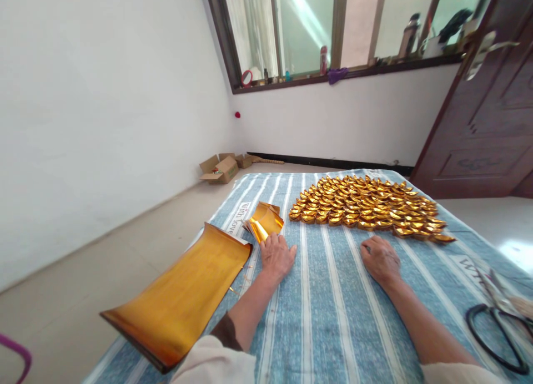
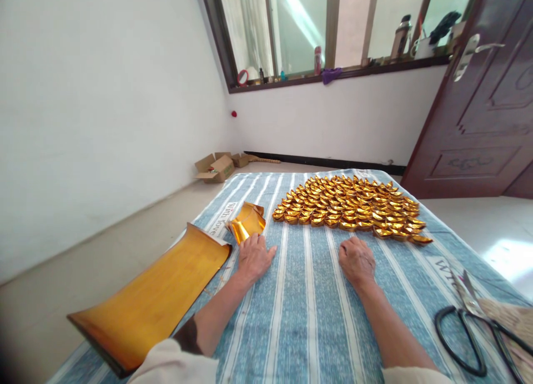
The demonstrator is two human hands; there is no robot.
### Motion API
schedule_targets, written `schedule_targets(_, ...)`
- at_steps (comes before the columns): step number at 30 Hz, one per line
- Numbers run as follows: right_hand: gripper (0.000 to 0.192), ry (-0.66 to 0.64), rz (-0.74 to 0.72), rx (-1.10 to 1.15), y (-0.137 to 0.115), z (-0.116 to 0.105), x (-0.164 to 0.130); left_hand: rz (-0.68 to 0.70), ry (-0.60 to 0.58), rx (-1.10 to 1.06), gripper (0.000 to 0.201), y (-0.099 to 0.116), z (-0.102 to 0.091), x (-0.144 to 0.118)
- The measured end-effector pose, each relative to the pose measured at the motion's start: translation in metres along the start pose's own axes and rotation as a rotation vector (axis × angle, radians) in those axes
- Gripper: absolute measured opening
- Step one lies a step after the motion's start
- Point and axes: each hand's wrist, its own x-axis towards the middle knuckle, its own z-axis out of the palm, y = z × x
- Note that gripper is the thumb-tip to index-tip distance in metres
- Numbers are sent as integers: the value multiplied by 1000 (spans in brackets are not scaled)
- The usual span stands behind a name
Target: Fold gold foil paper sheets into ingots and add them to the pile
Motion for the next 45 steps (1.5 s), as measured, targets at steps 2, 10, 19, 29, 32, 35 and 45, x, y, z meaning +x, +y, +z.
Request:
schedule_targets(2, 22, 3, 2, 3, 0, 0, 0, 2, 11, 2, 41, 0, 1, 0)
schedule_targets(10, 21, 8, 10, 12, 1, 1, 0, 50, 33, 12, 35, 2, 3, -11)
schedule_targets(19, 22, 10, 7, 56, 0, 0, -1, 188, -24, -5, 27, 15, -13, -40)
schedule_targets(29, 36, -30, 20, 241, -17, -15, -5, 511, -156, -259, 38, 57, -22, -114)
schedule_targets(32, 47, -139, -6, 336, -29, -24, -10, 607, -141, -385, 40, 57, -26, -113)
schedule_targets(35, 46, -231, -5, 425, -38, -30, -13, 622, -48, -509, 32, 50, -28, -100)
schedule_targets(45, 19, -400, 111, 740, -44, -32, -8, -49, -127, -795, 31, 17, -27, -39)
